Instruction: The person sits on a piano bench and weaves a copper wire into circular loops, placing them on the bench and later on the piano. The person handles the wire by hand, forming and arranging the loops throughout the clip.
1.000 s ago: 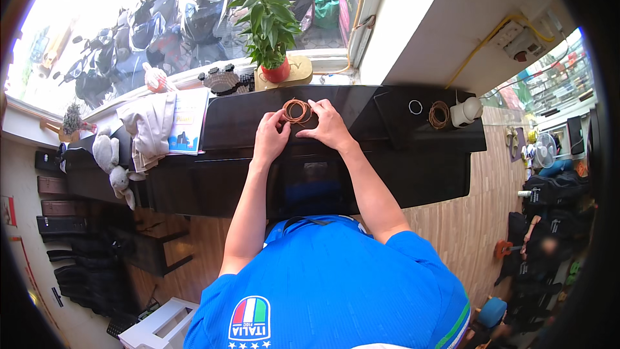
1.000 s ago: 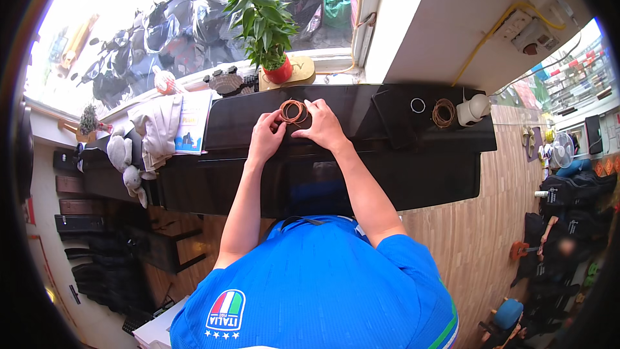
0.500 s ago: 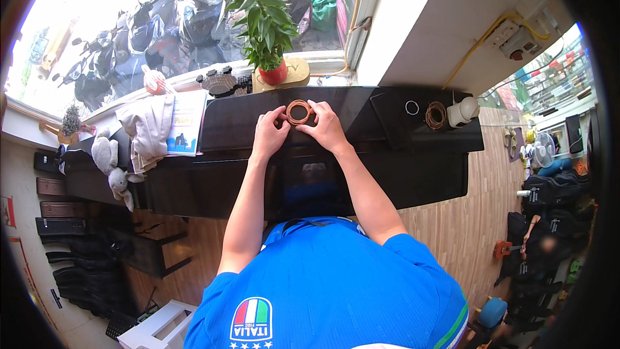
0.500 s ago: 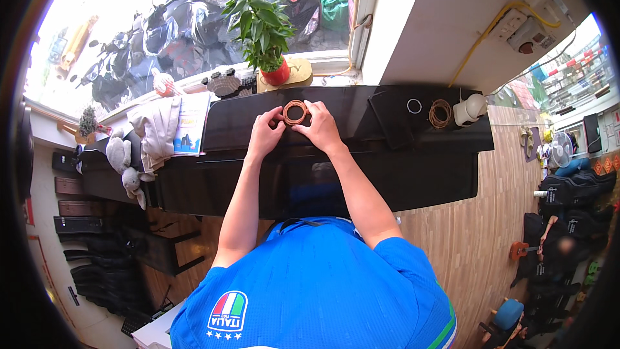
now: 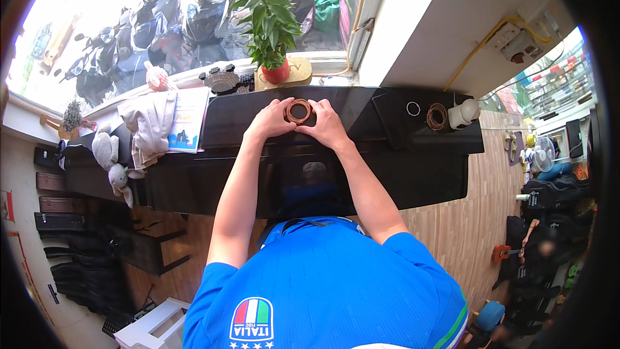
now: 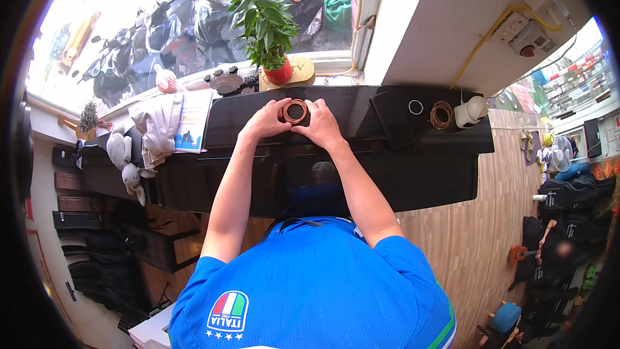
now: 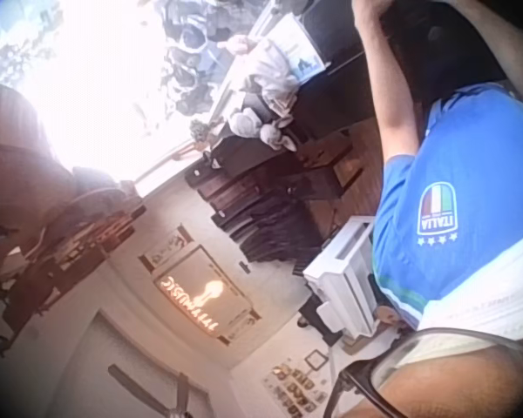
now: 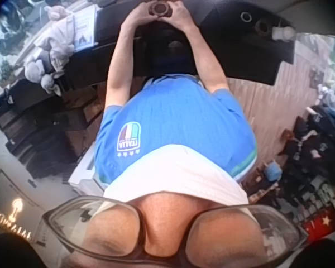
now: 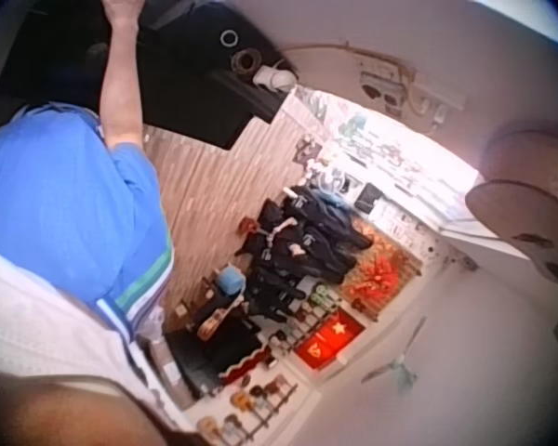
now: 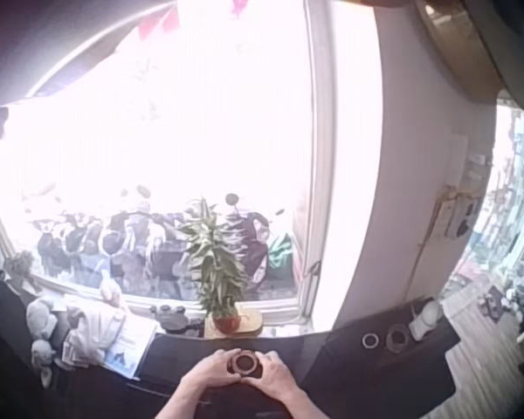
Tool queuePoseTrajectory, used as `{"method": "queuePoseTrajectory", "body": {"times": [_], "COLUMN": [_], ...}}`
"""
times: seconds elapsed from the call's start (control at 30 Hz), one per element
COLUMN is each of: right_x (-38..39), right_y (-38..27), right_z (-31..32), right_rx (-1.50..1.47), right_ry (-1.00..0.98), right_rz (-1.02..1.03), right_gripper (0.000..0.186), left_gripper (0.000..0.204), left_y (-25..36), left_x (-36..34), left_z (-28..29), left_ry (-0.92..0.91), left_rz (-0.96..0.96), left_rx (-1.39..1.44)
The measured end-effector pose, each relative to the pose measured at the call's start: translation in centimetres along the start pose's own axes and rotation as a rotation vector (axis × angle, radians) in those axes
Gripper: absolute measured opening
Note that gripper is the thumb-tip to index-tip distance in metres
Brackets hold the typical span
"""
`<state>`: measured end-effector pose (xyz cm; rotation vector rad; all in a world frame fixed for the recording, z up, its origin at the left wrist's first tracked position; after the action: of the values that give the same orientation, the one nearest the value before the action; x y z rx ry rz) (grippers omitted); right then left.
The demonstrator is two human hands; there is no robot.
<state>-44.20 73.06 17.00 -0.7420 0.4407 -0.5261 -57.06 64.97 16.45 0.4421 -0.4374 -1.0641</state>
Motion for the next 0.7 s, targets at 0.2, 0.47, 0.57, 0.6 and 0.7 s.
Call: {"method": "queuePoseTrajectory", "body": {"times": [0.2,0.47,0.57,0.6,0.7], "right_x": [-0.3,-0.6,-0.6,-0.6,-0.5], "right_y": [1.1,2.2,1.7,1.7,1.5], "right_z": [-0.6,-1.5,-1.5,-1.3,-0.8], "right_rx": [-0.035,-0.127,-0.107,-0.121,-0.154], "right_ry": [-0.042,-0.121,-0.162,-0.16,-0.161], "right_rz": [-0.032,-0.011,0.009,0.0,-0.022], "right_gripper": [0.06,0.06,0.064,0.065,0.069], "left_gripper": [0.065,0.069,0.071,0.073,0.076], "left_y": [-0.4,-0.6,-0.8,-0.6,-0.4], "left_x": [-0.2,0.1,0.2,0.3,0.3], "left_z": [0.0,0.0,0.2,0.2,0.2], "left_ry": [-0.02,-0.002,0.031,0.024,0.011], "left_rz": [-0.004,-0.012,-0.027,-0.026,-0.021], "left_rx": [0.148,0.169,0.208,0.187,0.146]}}
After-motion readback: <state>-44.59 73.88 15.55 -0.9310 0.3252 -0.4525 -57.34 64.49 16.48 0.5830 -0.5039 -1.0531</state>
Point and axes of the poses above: each hand's wrist, its own x-axis away from the middle knuckle, its own z-axis out of the back of the hand, y = z × x, the point moved 10 cm from there along -x, towards the middle knuckle, and after that the axes turned 1 degree about -z, right-handed, at the moved point
